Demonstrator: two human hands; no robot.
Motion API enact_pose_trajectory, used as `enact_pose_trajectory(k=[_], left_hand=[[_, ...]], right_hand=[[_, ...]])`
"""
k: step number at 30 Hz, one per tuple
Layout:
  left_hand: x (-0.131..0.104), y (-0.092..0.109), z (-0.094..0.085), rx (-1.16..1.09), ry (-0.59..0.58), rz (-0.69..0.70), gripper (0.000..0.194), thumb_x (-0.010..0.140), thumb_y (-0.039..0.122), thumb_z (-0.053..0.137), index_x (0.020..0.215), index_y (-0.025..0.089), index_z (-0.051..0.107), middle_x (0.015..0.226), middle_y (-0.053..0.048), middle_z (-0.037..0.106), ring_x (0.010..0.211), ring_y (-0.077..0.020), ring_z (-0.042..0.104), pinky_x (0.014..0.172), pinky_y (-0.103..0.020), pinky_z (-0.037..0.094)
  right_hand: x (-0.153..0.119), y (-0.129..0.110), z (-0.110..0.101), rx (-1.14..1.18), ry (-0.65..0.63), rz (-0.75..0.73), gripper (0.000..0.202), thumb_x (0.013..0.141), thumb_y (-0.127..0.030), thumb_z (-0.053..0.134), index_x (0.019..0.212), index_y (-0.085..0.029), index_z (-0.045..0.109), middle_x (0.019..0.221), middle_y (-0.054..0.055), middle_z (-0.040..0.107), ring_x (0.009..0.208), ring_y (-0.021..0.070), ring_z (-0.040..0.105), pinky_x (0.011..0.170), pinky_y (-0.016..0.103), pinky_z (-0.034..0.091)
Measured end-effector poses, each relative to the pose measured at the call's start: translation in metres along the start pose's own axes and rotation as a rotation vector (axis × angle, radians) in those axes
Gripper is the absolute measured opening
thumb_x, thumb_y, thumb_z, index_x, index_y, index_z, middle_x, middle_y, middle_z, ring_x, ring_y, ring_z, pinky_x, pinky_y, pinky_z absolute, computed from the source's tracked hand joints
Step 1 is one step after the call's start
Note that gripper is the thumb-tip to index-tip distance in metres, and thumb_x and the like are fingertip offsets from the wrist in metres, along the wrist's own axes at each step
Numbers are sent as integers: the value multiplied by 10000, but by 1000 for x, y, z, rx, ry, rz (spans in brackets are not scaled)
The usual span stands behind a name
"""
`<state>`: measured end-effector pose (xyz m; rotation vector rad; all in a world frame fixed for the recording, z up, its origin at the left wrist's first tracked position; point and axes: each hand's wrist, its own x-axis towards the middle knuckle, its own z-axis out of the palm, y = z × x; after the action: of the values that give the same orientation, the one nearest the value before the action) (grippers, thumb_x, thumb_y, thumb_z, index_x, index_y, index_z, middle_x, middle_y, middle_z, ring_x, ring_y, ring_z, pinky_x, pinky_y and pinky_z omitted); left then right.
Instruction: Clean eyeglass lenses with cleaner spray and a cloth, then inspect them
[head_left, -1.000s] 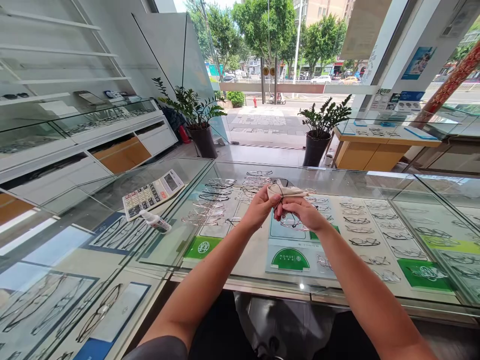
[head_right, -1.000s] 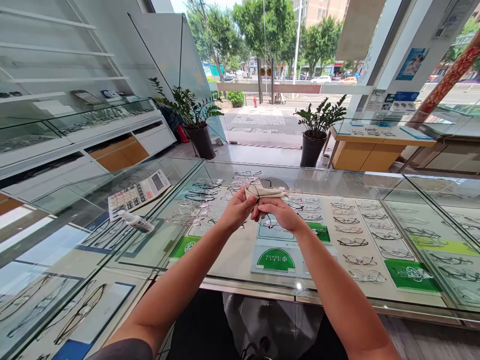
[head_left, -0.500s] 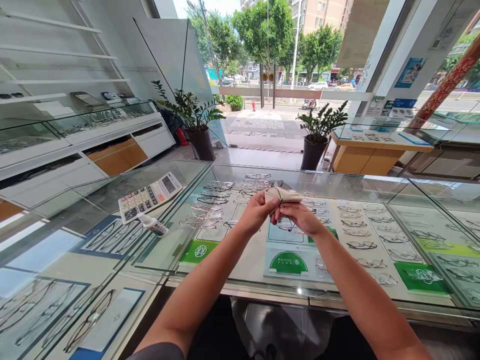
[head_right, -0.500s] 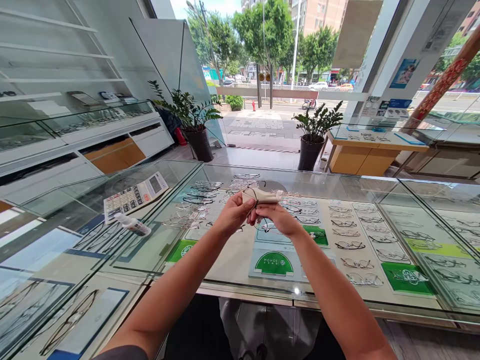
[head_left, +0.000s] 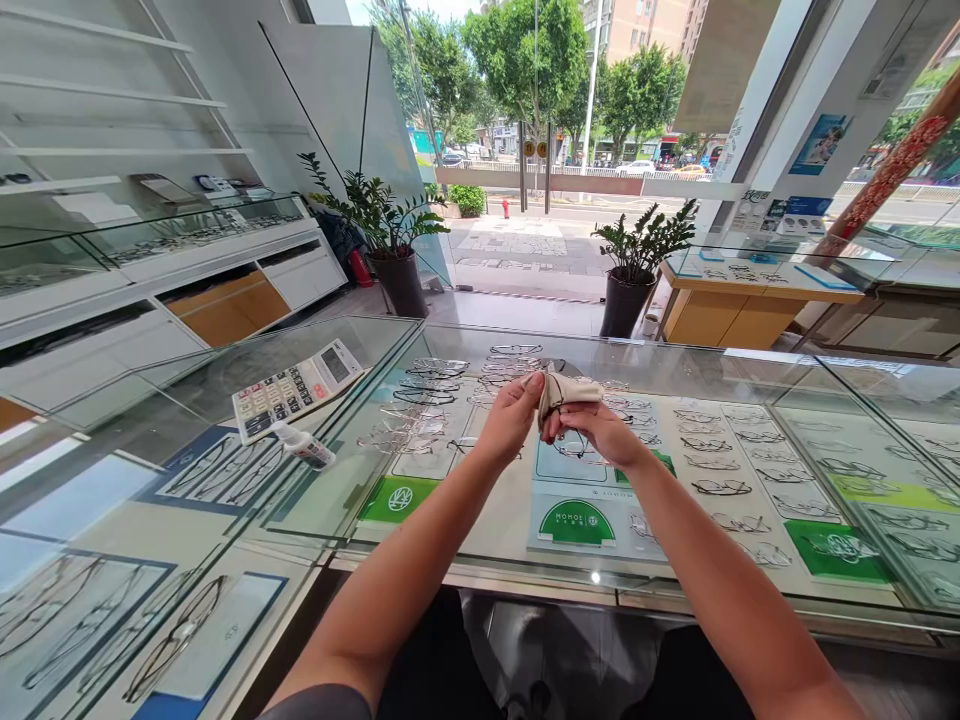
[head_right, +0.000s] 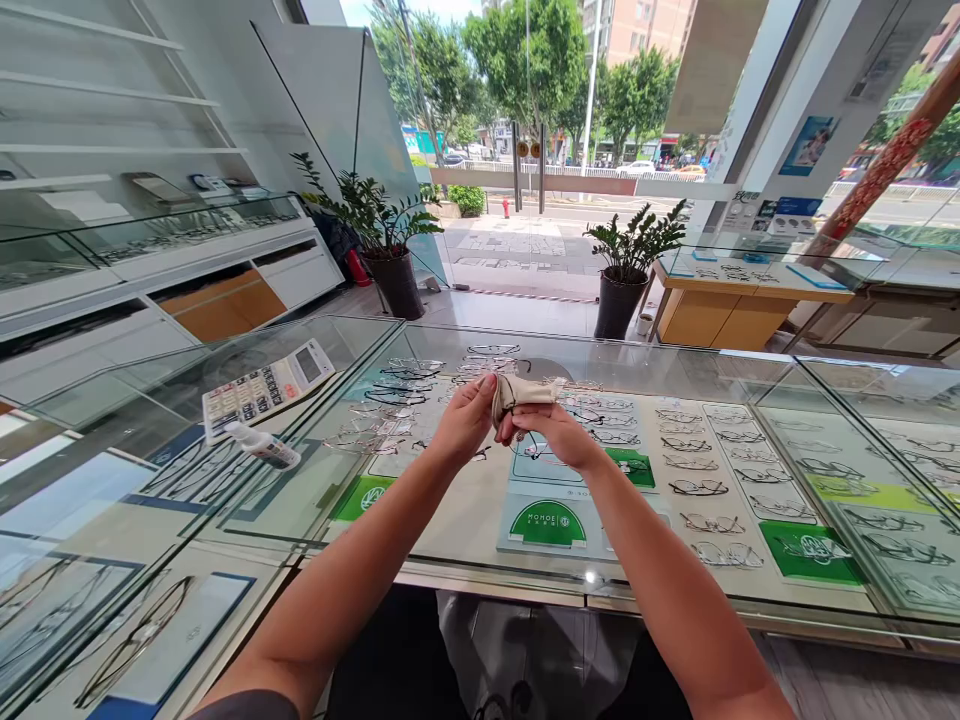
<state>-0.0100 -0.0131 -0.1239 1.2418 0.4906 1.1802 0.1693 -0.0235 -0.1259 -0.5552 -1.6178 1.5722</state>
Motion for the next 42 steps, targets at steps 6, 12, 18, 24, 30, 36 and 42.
enact_pose_trajectory(k=[6, 12, 18, 24, 30, 36, 42], left_hand=[[2, 12, -8, 2, -70, 21, 465, 955, 619, 748, 997, 157, 730, 735, -35, 696, 625, -179, 642, 639, -321, 528], [-1, 20, -4, 6, -144, 31, 437, 892, 472, 872, 1133, 156, 691, 722, -24, 700, 649, -162, 652, 686, -298, 509], [-1, 14, 3, 37, -14, 53, 413, 882, 505, 870, 944, 187, 614, 555, 24, 656, 433, -122, 551, 507, -250, 443], [0, 4, 6, 27, 160, 94, 496, 964, 648, 721, 791, 212, 561, 450, 44, 568, 341, -120, 484, 398, -242, 317], [6, 2, 1, -97, 205, 35, 558, 831, 712, 831, 865, 166, 717, 627, 9, 674, 592, -158, 656, 596, -288, 517], [9, 2, -1, -220, 221, 12, 571, 786, 649, 903, 1018, 139, 794, 953, -67, 799, 1043, -236, 747, 924, -330, 585], [12, -1, -9, -267, 284, 0, 543, 812, 614, 900, 1068, 143, 813, 1089, -106, 818, 1125, -250, 740, 1039, -359, 561]], right_hand=[[-2, -9, -4, 74, 104, 8, 279, 935, -403, 696, 838, -170, 817, 878, 87, 764, 880, 232, 685, 873, 378, 517], [-2, -11, 0, 141, 123, 8, 260, 913, -356, 685, 813, -168, 833, 836, 85, 762, 878, 221, 676, 898, 361, 523], [1, -1, 7, 116, 113, 10, 246, 925, -380, 714, 809, -188, 815, 836, 62, 739, 898, 225, 666, 912, 367, 493], [1, 1, 11, -5, 100, -31, 249, 943, -426, 735, 839, -209, 800, 853, 61, 741, 909, 242, 653, 887, 384, 471], [-1, -3, 6, 74, 136, -2, 284, 964, -428, 694, 842, -200, 812, 905, 71, 766, 944, 232, 670, 922, 370, 473], [-1, -10, 4, 154, 194, -7, 276, 925, -442, 729, 823, -198, 807, 887, 70, 767, 930, 229, 680, 886, 352, 494], [-2, -17, -1, 189, 261, -69, 244, 911, -420, 739, 816, -209, 816, 891, 66, 759, 914, 232, 677, 888, 363, 528]])
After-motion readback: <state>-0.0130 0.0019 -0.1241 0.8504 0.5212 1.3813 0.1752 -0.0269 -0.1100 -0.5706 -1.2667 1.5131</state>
